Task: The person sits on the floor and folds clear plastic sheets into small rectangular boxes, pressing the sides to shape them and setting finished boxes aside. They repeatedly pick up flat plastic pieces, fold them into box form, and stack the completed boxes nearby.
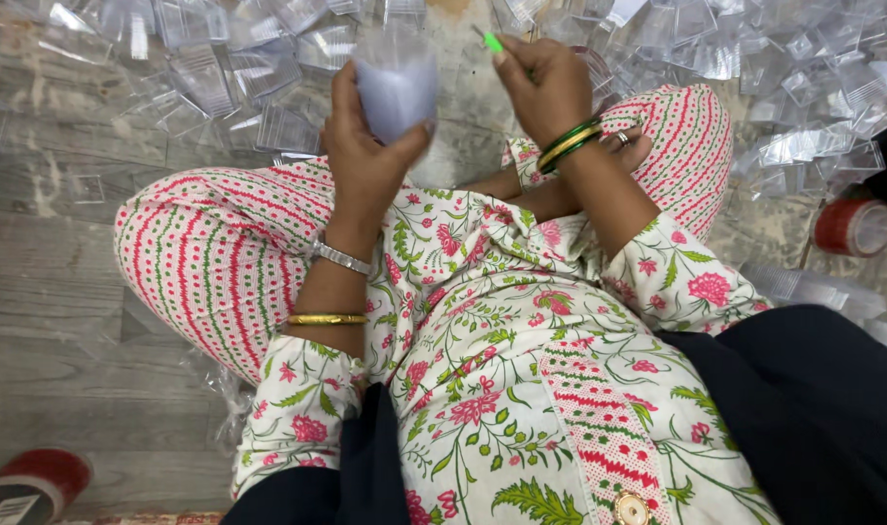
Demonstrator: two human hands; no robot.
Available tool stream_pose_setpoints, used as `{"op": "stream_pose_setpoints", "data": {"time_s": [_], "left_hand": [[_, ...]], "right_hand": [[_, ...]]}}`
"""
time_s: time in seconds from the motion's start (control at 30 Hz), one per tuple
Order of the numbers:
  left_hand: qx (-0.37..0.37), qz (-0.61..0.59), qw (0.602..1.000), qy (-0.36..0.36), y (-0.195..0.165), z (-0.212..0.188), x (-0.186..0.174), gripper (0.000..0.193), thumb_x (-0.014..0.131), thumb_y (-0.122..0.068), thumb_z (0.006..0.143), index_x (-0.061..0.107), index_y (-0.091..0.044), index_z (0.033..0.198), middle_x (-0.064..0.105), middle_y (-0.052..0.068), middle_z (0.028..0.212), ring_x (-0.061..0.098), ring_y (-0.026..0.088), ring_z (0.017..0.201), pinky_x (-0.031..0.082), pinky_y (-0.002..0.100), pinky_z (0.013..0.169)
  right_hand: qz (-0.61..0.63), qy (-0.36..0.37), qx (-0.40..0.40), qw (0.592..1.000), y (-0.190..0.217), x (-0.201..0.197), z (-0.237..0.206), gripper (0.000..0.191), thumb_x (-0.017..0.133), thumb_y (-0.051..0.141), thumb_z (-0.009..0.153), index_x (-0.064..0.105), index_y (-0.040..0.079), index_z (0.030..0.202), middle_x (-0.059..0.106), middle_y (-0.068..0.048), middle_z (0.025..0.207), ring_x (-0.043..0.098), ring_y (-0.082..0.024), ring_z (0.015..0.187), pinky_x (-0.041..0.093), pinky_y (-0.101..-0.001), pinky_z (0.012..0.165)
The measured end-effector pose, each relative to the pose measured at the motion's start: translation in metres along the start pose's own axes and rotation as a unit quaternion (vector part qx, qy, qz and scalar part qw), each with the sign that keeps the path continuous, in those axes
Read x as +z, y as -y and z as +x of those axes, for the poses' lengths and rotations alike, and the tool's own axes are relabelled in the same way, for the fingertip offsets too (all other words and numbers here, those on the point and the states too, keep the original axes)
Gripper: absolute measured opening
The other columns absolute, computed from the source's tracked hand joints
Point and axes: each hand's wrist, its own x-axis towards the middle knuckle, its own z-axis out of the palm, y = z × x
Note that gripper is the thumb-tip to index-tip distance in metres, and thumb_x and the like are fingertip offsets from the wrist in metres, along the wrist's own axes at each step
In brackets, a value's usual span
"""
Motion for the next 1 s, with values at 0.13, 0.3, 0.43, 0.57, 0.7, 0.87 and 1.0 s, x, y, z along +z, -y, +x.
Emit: {"op": "stream_pose_setpoints", "data": {"time_s": [0.13, 0.3, 0.43, 0.57, 0.7, 0.87, 1.0], "left_hand": [[-0.114, -0.206, 0.970, 0.058, 0.008, 0.006, -0.010, 0.075, 0.070, -0.005, 0.084, 0.036, 0.000, 0.151, 0.059, 0.013, 0.132, 0.062, 0.022, 0.120, 0.056, 0.037, 0.103], [-0.190, -0.365, 0.908, 0.075, 0.000, 0.003, -0.019, 0.067, 0.052, -0.011, 0.089, 0.035, -0.003, 0.153, 0.058, 0.015, 0.132, 0.064, 0.028, 0.122, 0.058, 0.044, 0.107], [-0.200, -0.388, 0.894, 0.100, -0.007, 0.005, -0.020, 0.065, 0.047, -0.012, 0.084, 0.035, -0.010, 0.148, 0.061, 0.017, 0.126, 0.067, 0.034, 0.114, 0.061, 0.050, 0.102], [-0.210, -0.431, 0.874, 0.084, 0.007, 0.001, -0.021, 0.062, 0.048, -0.010, 0.085, 0.041, -0.012, 0.146, 0.061, 0.011, 0.132, 0.064, 0.027, 0.123, 0.057, 0.046, 0.108], [-0.205, -0.453, 0.867, 0.037, 0.031, 0.001, -0.021, 0.029, 0.054, -0.016, 0.103, 0.056, -0.002, 0.128, 0.061, 0.010, 0.126, 0.062, 0.023, 0.125, 0.054, 0.044, 0.116], [-0.226, -0.416, 0.880, 0.045, 0.040, -0.001, -0.019, 0.030, 0.055, -0.029, 0.103, 0.060, -0.005, 0.121, 0.065, 0.009, 0.121, 0.065, 0.021, 0.116, 0.054, 0.040, 0.105], [-0.281, -0.416, 0.863, 0.063, 0.034, 0.004, -0.013, 0.042, 0.047, -0.038, 0.105, 0.060, -0.005, 0.127, 0.067, 0.007, 0.122, 0.066, 0.017, 0.115, 0.054, 0.036, 0.102]], "right_hand": [[0.226, 0.072, 0.120, 0.964, -0.026, 0.011, -0.001, 0.034, 0.067, 0.024, 0.107, 0.072, 0.001, 0.132, 0.067, 0.001, 0.079, 0.055, -0.004, 0.068, 0.044, -0.0235, 0.060], [0.303, 0.153, 0.265, 0.903, -0.029, 0.022, -0.011, 0.035, 0.061, 0.023, 0.105, 0.069, 0.001, 0.130, 0.068, 0.001, 0.078, 0.054, -0.005, 0.058, 0.045, -0.0225, 0.052], [0.261, 0.166, 0.231, 0.922, -0.034, 0.042, -0.011, 0.036, 0.061, 0.015, 0.102, 0.066, 0.002, 0.136, 0.070, 0.002, 0.087, 0.060, -0.004, 0.066, 0.052, -0.0211, 0.061], [0.230, 0.151, 0.207, 0.939, -0.041, 0.050, -0.012, 0.041, 0.063, 0.008, 0.098, 0.061, 0.002, 0.138, 0.071, 0.001, 0.092, 0.064, -0.007, 0.073, 0.055, -0.0242, 0.067], [0.184, 0.117, 0.086, 0.972, -0.035, 0.045, -0.010, 0.039, 0.073, 0.008, 0.098, 0.066, 0.000, 0.135, 0.071, -0.005, 0.112, 0.066, -0.011, 0.101, 0.056, -0.0283, 0.091], [0.332, 0.152, 0.095, 0.926, 0.008, 0.021, -0.008, 0.041, 0.072, 0.013, 0.105, 0.062, 0.003, 0.143, 0.070, -0.007, 0.129, 0.065, -0.013, 0.121, 0.056, -0.0292, 0.105], [0.437, 0.232, 0.103, 0.863, 0.035, 0.008, -0.004, 0.060, 0.070, 0.012, 0.106, 0.043, 0.006, 0.160, 0.060, -0.011, 0.147, 0.061, -0.012, 0.124, 0.055, -0.0300, 0.107]]}}
